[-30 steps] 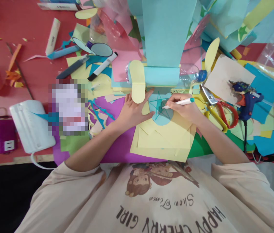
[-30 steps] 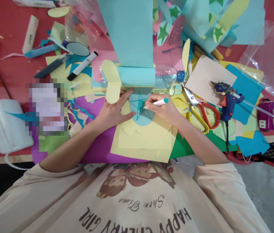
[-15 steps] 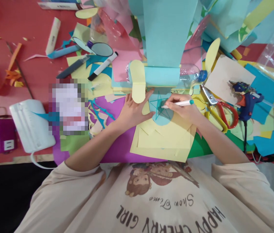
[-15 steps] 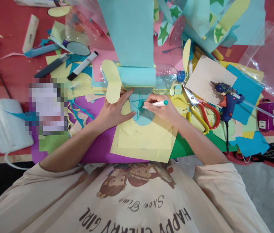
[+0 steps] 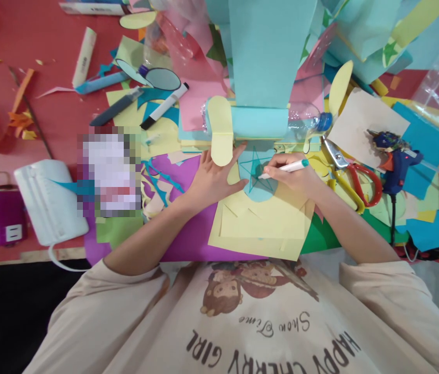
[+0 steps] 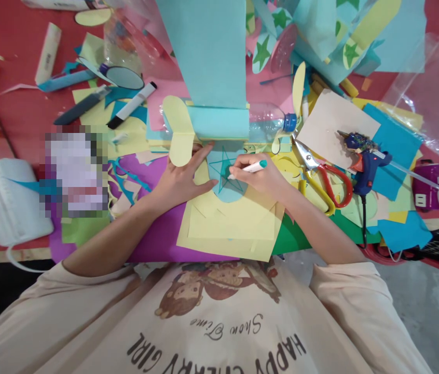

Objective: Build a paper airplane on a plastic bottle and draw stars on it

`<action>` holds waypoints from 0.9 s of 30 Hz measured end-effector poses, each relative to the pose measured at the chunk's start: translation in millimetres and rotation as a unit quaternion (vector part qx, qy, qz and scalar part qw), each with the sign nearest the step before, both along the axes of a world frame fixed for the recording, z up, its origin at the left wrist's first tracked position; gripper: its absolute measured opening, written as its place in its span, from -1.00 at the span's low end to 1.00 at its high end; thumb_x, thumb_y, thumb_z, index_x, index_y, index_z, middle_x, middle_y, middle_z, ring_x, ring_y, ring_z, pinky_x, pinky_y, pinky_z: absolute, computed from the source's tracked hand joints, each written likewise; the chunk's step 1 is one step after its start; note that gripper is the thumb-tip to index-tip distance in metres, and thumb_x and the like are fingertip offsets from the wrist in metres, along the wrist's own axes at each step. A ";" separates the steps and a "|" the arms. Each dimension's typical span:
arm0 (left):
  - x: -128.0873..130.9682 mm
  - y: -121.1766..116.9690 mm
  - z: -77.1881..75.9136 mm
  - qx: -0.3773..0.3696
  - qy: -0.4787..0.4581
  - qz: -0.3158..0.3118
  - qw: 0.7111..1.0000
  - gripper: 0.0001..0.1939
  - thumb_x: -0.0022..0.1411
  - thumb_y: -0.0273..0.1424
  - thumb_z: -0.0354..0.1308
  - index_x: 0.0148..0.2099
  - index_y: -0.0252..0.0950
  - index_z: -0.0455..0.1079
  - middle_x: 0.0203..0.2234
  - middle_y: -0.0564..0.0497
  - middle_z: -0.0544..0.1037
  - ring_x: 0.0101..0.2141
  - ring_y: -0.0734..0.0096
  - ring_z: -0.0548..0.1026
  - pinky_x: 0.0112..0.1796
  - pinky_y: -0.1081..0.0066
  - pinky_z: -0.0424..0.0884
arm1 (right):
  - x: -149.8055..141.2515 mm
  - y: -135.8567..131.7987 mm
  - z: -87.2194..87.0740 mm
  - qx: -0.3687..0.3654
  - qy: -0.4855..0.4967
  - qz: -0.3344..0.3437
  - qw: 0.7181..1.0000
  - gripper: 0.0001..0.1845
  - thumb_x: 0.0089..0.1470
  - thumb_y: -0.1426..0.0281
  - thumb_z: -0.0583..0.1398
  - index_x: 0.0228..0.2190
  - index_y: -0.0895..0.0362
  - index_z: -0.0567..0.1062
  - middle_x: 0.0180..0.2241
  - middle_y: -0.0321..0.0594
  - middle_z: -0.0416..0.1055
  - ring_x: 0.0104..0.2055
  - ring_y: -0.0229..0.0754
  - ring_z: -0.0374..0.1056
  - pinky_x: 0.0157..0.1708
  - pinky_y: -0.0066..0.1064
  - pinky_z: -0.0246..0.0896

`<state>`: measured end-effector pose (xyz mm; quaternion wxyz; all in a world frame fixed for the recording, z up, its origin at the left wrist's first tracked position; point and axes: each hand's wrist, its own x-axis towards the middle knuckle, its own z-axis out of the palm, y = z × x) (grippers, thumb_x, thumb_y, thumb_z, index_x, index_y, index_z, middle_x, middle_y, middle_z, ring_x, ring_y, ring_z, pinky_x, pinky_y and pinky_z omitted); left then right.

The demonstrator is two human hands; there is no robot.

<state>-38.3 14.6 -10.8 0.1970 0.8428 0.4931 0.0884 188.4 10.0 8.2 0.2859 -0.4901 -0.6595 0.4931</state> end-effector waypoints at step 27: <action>0.3 -0.1 -1.4 -0.002 -0.001 0.004 1.000 -0.25 0.22 -0.15 0.14 0.40 -0.19 0.07 0.23 -0.16 0.35 0.26 -0.01 0.25 0.25 0.08 0.10 | -16.6 9.6 -0.8 0.009 -0.087 -0.059 0.994 -0.59 0.03 0.40 0.17 -0.70 0.07 0.11 -0.71 -0.40 0.04 -0.58 -0.34 -0.06 -0.54 -0.36 -0.18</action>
